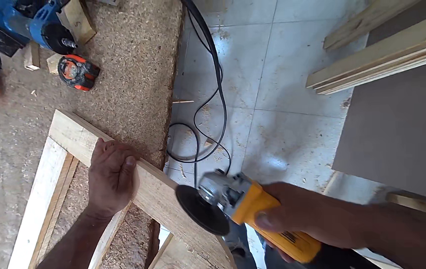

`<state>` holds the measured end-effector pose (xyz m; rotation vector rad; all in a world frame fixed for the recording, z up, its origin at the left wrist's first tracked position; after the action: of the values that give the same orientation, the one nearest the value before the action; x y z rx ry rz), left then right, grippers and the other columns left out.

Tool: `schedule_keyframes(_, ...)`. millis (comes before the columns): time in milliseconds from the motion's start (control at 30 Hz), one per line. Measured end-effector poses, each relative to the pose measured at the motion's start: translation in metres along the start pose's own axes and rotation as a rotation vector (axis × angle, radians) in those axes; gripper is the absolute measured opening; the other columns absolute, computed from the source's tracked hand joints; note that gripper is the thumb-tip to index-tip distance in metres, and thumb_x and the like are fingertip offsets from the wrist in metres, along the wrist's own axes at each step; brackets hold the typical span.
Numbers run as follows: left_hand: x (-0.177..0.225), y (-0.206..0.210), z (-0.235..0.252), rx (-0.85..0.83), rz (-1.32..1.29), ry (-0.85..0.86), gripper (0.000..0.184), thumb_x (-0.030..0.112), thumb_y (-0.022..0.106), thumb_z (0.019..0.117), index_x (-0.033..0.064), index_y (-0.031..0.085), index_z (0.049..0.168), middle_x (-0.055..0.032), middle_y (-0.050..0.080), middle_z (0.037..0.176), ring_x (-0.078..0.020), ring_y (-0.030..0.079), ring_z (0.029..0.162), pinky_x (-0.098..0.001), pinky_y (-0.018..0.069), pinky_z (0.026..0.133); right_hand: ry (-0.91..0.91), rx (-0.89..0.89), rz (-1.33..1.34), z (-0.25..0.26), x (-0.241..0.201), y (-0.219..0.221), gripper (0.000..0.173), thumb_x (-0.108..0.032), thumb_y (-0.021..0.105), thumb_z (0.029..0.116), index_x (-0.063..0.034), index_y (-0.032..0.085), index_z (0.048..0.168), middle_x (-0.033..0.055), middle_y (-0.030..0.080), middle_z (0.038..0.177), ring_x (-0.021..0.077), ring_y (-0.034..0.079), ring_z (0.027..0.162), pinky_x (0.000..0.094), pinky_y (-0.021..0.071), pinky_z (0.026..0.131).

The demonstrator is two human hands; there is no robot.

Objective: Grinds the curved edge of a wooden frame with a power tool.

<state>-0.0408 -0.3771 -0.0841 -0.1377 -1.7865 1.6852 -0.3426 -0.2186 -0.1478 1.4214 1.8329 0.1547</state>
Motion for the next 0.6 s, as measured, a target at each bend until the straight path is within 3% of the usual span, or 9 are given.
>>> schedule_keyframes(100, -0.001, 0.001, -0.001, 0.012, 0.005, -0.003, 0.044, 0.028, 0.037, 0.1053, 0.0080, 0.075, 0.094, -0.0067, 0.073, 0.107, -0.0231, 0.062, 0.123, -0.0555, 0.0237, 0.124, 0.073, 0.042, -0.031, -0.013, 0.017, -0.007, 0.057, -0.063, 0.073, 0.0784, -0.0162, 0.064, 0.108, 0.0069, 0.072, 0.084, 0.0216, 0.073, 0.069, 0.0407, 0.0633, 0.062)
schedule_keyframes(233, -0.001, 0.001, 0.000, 0.010, 0.016, -0.005, 0.044, 0.028, 0.037, 0.1054, 0.0087, 0.075, 0.094, -0.0058, 0.074, 0.108, -0.0228, 0.062, 0.123, -0.0555, 0.0232, 0.125, 0.007, 0.015, -0.048, 0.009, -0.020, -0.001, 0.046, -0.054, 0.068, 0.0876, -0.0140, 0.064, 0.109, 0.0067, 0.070, 0.083, 0.0189, 0.072, 0.068, 0.0373, 0.0634, 0.063)
schedule_keyframes(400, -0.002, 0.001, -0.001, 0.009, 0.016, -0.010, 0.043, 0.027, 0.038, 0.1046, 0.0087, 0.075, 0.093, -0.0057, 0.073, 0.108, -0.0228, 0.062, 0.123, -0.0546, 0.0236, 0.124, 0.085, 0.031, -0.045, -0.012, 0.002, -0.004, 0.052, -0.060, 0.073, 0.0809, -0.0158, 0.064, 0.108, 0.0078, 0.072, 0.084, 0.0220, 0.073, 0.069, 0.0405, 0.0636, 0.062)
schedule_keyframes(600, -0.001, 0.001, -0.001, 0.015, 0.019, -0.014, 0.044, 0.028, 0.038, 0.1049, 0.0092, 0.075, 0.094, -0.0055, 0.074, 0.108, -0.0230, 0.062, 0.123, -0.0550, 0.0236, 0.124, 0.016, -0.007, -0.016, 0.011, -0.017, 0.001, 0.044, -0.052, 0.067, 0.0891, -0.0131, 0.063, 0.109, 0.0082, 0.070, 0.083, 0.0206, 0.072, 0.067, 0.0388, 0.0638, 0.062)
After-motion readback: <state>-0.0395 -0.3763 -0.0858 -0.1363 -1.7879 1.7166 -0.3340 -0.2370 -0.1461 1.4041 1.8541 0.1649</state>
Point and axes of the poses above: each hand's wrist, its own z-axis towards the middle knuckle, its own y-axis out of the palm, x = y × z, the point moved 6 cm from there along z, towards the middle knuckle
